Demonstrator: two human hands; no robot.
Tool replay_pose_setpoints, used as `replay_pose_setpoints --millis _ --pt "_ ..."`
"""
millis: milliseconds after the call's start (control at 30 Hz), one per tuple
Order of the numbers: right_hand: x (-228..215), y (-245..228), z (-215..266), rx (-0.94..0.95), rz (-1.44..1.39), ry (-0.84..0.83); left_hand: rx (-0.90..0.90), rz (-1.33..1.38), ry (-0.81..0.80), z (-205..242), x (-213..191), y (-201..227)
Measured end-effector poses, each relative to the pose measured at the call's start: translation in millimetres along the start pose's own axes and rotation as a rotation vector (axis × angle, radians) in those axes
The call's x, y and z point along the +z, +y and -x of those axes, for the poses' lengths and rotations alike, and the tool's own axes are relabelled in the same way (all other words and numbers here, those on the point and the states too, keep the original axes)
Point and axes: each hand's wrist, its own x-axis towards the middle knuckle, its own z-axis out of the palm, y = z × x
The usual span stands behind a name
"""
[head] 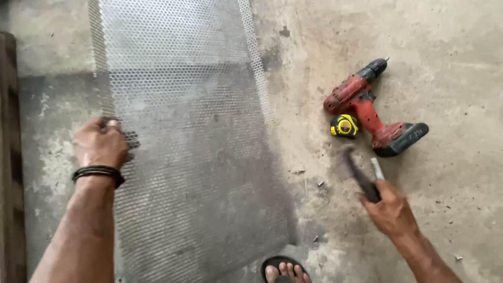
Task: Hammer a perforated metal mesh sheet on the floor to flatten or shape it
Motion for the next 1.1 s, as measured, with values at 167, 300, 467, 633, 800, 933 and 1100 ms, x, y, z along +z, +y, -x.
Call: replay_pose_setpoints --millis 167,300,467,633,800,933,1100 --pt "11 -72 -13 -0.138 0.126 0.029 0.238 -0.215 0.199 -25 -24 -13" --pt "5 -43 -17 -0.261 0.276 -0.129 0.082 -0.003 0.126 -5 -48 31" --pt "-12 94 37 -0.035 0.503 -0.248 0.025 -0.029 0.093 -17 -26 8" --pt "-37 122 83 0.389 0.417 -0.19 -0.18 0.114 0.111 -11 22 2" --pt "19 138 74 0.473 -0.004 0.011 -0.099 0.201 0.305 -24 97 -65" --pt "-8 42 -1 0.537 -0.52 -0.091 -0.208 0.186 0.148 -5 97 -73" --pt "-19 -38 -64 0.405 -0.928 -0.201 -0.187 -0.093 -0.053 5 17 -31"
